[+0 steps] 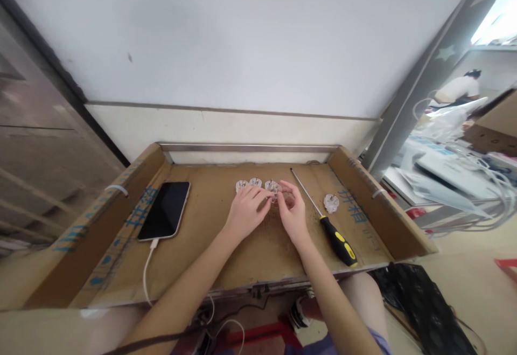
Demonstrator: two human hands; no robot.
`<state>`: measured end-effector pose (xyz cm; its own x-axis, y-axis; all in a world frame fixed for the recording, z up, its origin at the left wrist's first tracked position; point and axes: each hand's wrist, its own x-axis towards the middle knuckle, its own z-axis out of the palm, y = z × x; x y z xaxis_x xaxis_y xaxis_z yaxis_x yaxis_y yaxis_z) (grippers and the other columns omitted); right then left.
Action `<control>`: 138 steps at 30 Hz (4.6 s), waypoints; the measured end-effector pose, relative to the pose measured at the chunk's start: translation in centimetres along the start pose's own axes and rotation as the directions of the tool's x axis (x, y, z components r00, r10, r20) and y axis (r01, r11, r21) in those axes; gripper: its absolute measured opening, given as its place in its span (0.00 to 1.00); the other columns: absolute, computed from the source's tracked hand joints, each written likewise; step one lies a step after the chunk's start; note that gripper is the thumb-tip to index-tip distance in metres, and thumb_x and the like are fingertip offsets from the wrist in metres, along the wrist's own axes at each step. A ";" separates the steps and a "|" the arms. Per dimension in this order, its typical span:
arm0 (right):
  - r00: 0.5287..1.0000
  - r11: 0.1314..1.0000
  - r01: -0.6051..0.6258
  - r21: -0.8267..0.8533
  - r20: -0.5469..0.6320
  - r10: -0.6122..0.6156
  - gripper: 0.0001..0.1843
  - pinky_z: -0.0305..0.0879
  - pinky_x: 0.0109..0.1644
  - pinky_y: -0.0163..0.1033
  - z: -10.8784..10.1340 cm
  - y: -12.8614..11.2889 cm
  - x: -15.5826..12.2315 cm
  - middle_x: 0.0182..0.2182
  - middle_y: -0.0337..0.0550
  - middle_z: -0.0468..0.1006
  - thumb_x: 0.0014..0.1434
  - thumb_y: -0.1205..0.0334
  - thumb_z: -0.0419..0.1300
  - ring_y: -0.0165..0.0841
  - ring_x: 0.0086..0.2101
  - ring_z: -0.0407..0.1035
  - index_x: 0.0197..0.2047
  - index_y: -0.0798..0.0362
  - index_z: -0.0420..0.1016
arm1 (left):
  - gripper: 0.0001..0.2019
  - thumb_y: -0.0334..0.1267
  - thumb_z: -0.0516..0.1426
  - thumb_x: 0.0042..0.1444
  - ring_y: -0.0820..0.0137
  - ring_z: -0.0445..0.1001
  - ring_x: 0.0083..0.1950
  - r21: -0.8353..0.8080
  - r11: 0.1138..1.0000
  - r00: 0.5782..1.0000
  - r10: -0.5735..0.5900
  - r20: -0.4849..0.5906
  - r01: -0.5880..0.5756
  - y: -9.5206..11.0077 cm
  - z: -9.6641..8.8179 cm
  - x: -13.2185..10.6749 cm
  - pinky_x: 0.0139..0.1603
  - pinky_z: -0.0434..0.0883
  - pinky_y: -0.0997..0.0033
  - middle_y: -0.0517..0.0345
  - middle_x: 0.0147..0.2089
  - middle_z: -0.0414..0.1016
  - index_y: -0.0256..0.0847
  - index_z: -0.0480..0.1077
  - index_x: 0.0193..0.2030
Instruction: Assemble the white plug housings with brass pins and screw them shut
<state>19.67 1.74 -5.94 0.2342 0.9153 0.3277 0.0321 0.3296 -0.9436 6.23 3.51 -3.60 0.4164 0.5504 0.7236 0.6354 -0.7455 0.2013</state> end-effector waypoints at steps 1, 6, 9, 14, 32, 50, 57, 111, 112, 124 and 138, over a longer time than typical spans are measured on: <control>1.000 1.000 0.004 -0.009 0.001 -0.004 0.19 0.70 0.37 0.39 0.0 0.0 0.0 0.38 0.45 0.70 0.58 0.51 0.56 0.31 0.32 0.69 0.50 0.51 0.65 | 0.06 0.32 0.52 0.59 0.67 0.72 0.39 0.004 1.000 1.000 -0.008 0.002 0.008 0.0 0.0 0.0 0.44 0.67 0.66 0.58 0.36 0.75 0.42 0.70 0.37; 1.000 0.999 0.012 -0.043 0.007 -0.012 0.19 0.69 0.36 0.37 0.1 0.1 -0.1 0.39 0.45 0.70 0.58 0.52 0.56 0.31 0.32 0.68 0.50 0.52 0.66 | 0.06 0.33 0.53 0.59 0.66 0.71 0.39 0.063 0.997 0.999 -0.036 -0.009 0.037 0.0 -0.1 -0.1 0.42 0.67 0.66 0.57 0.36 0.76 0.43 0.71 0.36; 1.000 0.999 0.016 -0.049 0.012 -0.016 0.18 0.68 0.35 0.36 0.1 0.1 -0.1 0.39 0.44 0.71 0.58 0.53 0.56 0.30 0.32 0.68 0.50 0.51 0.67 | 0.06 0.33 0.54 0.59 0.66 0.72 0.39 0.081 0.996 0.999 -0.043 -0.021 0.045 0.1 -0.2 -0.1 0.41 0.66 0.66 0.57 0.36 0.76 0.43 0.72 0.36; 1.000 1.000 0.008 -0.017 0.028 -0.008 0.17 0.68 0.34 0.35 0.1 -0.1 -0.2 0.39 0.44 0.71 0.58 0.54 0.57 0.29 0.32 0.69 0.49 0.50 0.68 | 0.06 0.34 0.53 0.60 0.66 0.73 0.39 0.016 0.999 0.999 -0.044 -0.008 0.044 0.0 0.0 -0.2 0.43 0.68 0.65 0.57 0.36 0.76 0.42 0.71 0.40; 0.930 0.814 -0.365 0.452 0.143 0.338 0.24 0.74 0.32 0.36 -0.3 -0.8 0.6 0.34 0.39 0.74 0.44 0.49 0.67 0.28 0.26 0.71 0.43 0.51 0.73 | 0.07 0.39 0.55 0.58 0.71 0.74 0.35 -0.405 0.808 0.895 -0.442 0.066 0.428 -0.5 0.2 -0.3 0.39 0.71 0.70 0.60 0.37 0.77 0.43 0.73 0.40; 0.899 0.712 -0.436 0.550 0.226 0.376 0.22 0.62 0.25 0.27 -2.7 -1.6 0.8 0.30 0.37 0.75 0.42 0.54 0.70 0.24 0.25 0.68 0.37 0.54 0.69 | 0.09 0.40 0.54 0.59 0.67 0.71 0.42 -0.225 0.954 0.979 -0.185 0.083 0.200 -0.2 0.0 -0.4 0.47 0.67 0.65 0.57 0.40 0.76 0.42 0.71 0.43; 0.945 0.864 -0.328 0.383 0.110 0.309 0.19 0.61 0.23 0.28 -7.3 -2.8 -0.3 0.25 0.35 0.70 0.48 0.51 0.66 0.23 0.21 0.63 0.34 0.55 0.66 | 0.26 0.53 0.60 0.49 0.58 0.67 0.50 -0.094 0.993 0.901 -0.027 0.434 0.074 1.2 2.1 1.6 0.54 0.61 0.58 0.54 0.47 0.73 0.42 0.68 0.52; 0.990 0.987 0.016 -0.159 0.142 0.007 0.17 0.69 0.36 0.37 -4.6 -2.0 0.5 0.42 0.47 0.72 0.58 0.54 0.55 0.30 0.33 0.70 0.49 0.50 0.67 | 0.15 0.44 0.44 0.65 0.65 0.72 0.46 -0.337 0.859 0.918 -0.322 0.229 0.385 1.5 1.9 1.2 0.47 0.68 0.64 0.54 0.48 0.73 0.42 0.66 0.50; 0.985 0.990 -0.004 -0.139 0.169 0.028 0.17 0.69 0.35 0.36 -4.6 -2.0 0.7 0.41 0.46 0.73 0.57 0.53 0.56 0.31 0.33 0.70 0.48 0.51 0.69 | 0.15 0.44 0.44 0.65 0.65 0.72 0.46 -0.339 0.860 0.920 -0.321 0.222 0.382 1.6 1.9 1.2 0.47 0.68 0.65 0.54 0.48 0.73 0.42 0.66 0.50; 0.976 0.998 -0.030 -0.056 0.215 0.042 0.17 0.69 0.40 0.35 -3.7 -2.2 0.2 0.38 0.43 0.75 0.57 0.50 0.58 0.30 0.35 0.71 0.44 0.52 0.69 | 0.15 0.44 0.43 0.65 0.65 0.72 0.47 -0.436 0.798 0.909 -0.361 0.207 0.416 1.8 1.8 0.8 0.48 0.69 0.64 0.52 0.49 0.73 0.41 0.64 0.51; 0.976 0.757 0.206 -0.621 0.183 -0.115 0.21 0.46 0.61 0.60 -7.4 -4.3 -3.5 0.51 0.51 0.69 0.55 0.58 0.58 0.47 0.54 0.59 0.52 0.49 0.69 | 0.16 0.46 0.44 0.64 0.64 0.72 0.42 -0.313 0.833 0.887 -0.450 0.101 0.457 -0.8 -0.1 0.0 0.44 0.68 0.63 0.50 0.43 0.73 0.39 0.65 0.47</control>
<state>25.86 -4.63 -3.38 0.0470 0.8979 0.4376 0.6754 0.2942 -0.6762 5.62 4.03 -3.71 0.1494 0.8616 0.4851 0.5162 -0.4864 0.7049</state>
